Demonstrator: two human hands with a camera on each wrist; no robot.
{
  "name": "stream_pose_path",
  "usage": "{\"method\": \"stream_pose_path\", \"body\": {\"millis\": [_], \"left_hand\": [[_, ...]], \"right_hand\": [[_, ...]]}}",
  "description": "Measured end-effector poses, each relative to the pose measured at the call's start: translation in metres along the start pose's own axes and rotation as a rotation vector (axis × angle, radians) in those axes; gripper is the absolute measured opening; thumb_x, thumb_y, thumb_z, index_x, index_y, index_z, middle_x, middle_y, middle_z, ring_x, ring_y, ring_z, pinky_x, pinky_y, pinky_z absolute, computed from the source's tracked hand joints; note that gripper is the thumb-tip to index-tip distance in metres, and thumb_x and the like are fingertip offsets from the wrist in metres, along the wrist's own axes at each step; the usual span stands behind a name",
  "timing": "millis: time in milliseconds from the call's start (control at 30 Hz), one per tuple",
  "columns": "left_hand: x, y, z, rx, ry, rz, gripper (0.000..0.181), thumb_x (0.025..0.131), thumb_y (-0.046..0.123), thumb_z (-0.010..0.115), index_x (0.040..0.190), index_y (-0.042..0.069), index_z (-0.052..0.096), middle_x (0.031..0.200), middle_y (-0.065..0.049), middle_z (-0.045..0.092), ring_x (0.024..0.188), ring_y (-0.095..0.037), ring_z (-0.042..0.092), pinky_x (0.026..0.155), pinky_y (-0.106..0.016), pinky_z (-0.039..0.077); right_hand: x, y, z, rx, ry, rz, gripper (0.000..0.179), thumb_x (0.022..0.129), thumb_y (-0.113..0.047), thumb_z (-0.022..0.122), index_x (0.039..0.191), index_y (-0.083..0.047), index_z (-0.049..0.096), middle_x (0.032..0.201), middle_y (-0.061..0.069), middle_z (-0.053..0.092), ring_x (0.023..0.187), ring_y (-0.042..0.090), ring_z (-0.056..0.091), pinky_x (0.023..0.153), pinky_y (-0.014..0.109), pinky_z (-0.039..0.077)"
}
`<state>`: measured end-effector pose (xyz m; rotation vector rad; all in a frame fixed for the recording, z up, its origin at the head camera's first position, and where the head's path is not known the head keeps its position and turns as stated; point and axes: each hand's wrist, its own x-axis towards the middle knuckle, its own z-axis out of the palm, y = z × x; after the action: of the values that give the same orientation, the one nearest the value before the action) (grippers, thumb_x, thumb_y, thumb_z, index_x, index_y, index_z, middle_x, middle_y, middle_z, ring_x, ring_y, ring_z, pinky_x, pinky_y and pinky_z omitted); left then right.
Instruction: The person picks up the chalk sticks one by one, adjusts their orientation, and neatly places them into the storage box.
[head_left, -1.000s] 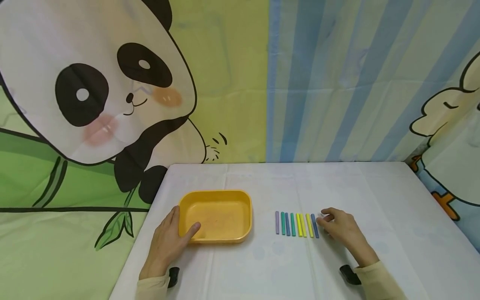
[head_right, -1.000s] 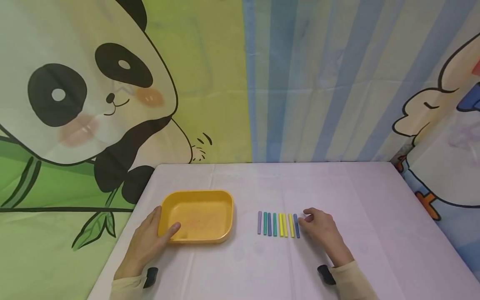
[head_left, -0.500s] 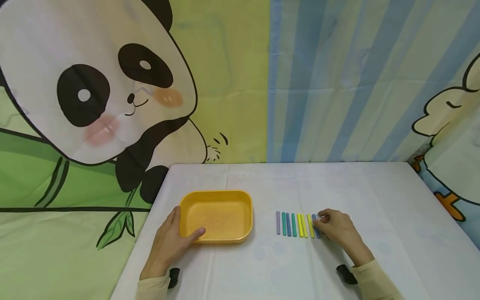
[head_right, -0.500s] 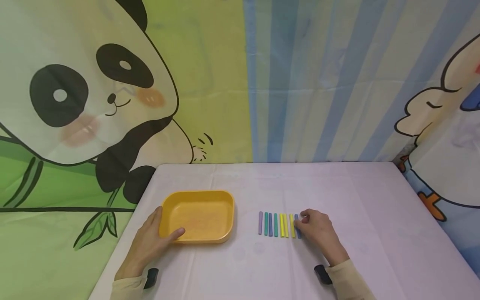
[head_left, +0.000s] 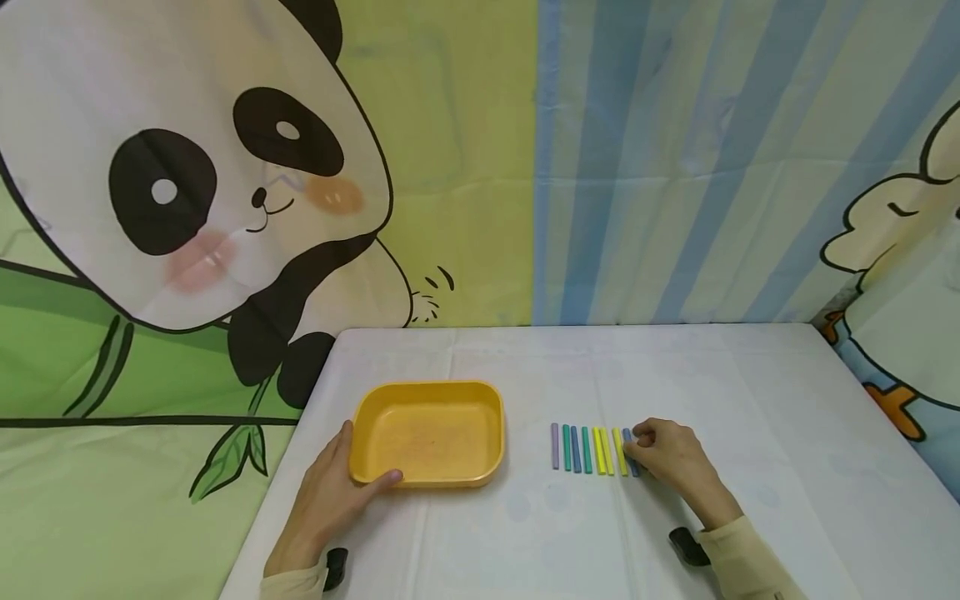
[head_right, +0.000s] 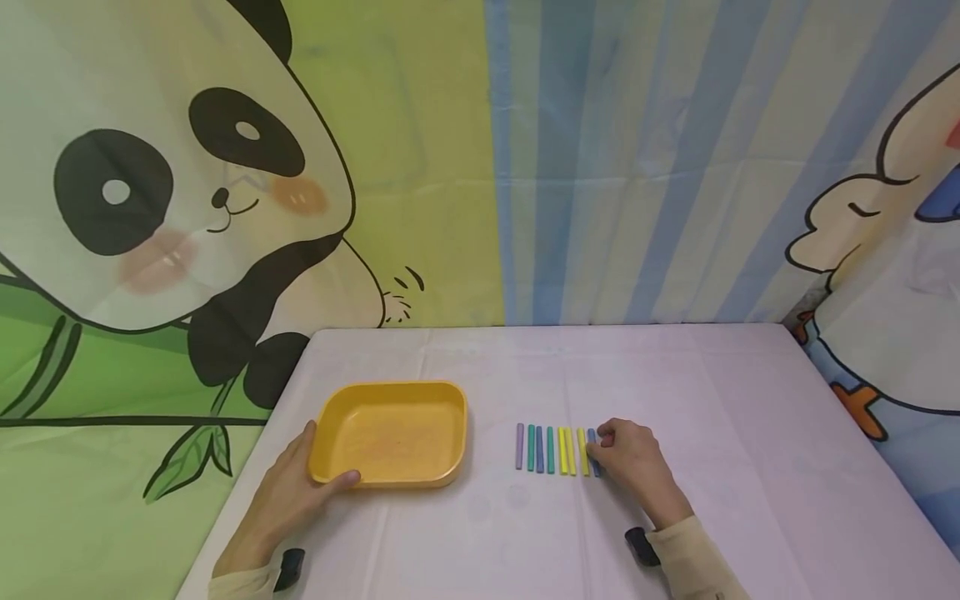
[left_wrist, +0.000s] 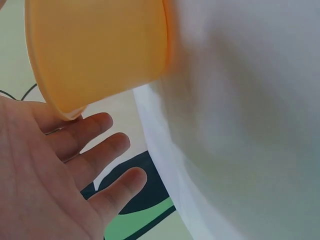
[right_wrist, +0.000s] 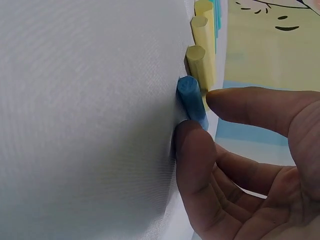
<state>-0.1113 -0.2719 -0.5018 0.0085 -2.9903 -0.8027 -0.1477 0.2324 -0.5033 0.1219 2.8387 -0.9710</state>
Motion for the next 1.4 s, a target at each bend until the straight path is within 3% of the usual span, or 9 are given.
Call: {"method": "stream_pose_path", "body": {"millis": [500, 767, 1400], "left_hand": [[-0.0031, -0.0039, 0.0018, -0.015, 0.026, 0.035, 0.132, 0.074, 0.074, 0.076, 0.162, 0.000, 0.011, 0.159, -0.024, 0.032, 0.139, -0.042, 0.041, 0.110, -0.061, 0.035], [-0.0029, -0.0027, 0.0013, -0.015, 0.021, 0.029, 0.132, 0.074, 0.073, 0.076, 0.162, 0.001, 0.010, 0.160, -0.022, 0.032, 0.138, -0.040, 0.041, 0.110, -0.061, 0.035], [0.0005, -0.0035, 0.0044, -0.022, -0.013, -0.004, 0.137, 0.072, 0.077, 0.074, 0.163, 0.005, 0.002, 0.162, -0.022, 0.026, 0.141, -0.042, 0.038, 0.112, -0.063, 0.032]], "right_hand": [[0.0018, -0.0019, 0.0005, -0.015, 0.008, 0.012, 0.040, 0.085, -0.020, 0.077, 0.113, 0.007, 0.070, 0.089, 0.007, 0.069, 0.074, 0.019, 0.058, 0.062, 0.032, 0.050], [0.0014, -0.0032, -0.0007, -0.007, 0.000, 0.008, 0.037, 0.086, -0.017, 0.075, 0.112, 0.008, 0.070, 0.092, 0.007, 0.071, 0.078, 0.019, 0.062, 0.065, 0.034, 0.054], [0.0031, -0.0046, -0.0022, 0.017, 0.001, 0.027, 0.035, 0.084, -0.016, 0.075, 0.109, 0.007, 0.071, 0.088, 0.004, 0.073, 0.074, 0.016, 0.062, 0.060, 0.032, 0.051]]}}
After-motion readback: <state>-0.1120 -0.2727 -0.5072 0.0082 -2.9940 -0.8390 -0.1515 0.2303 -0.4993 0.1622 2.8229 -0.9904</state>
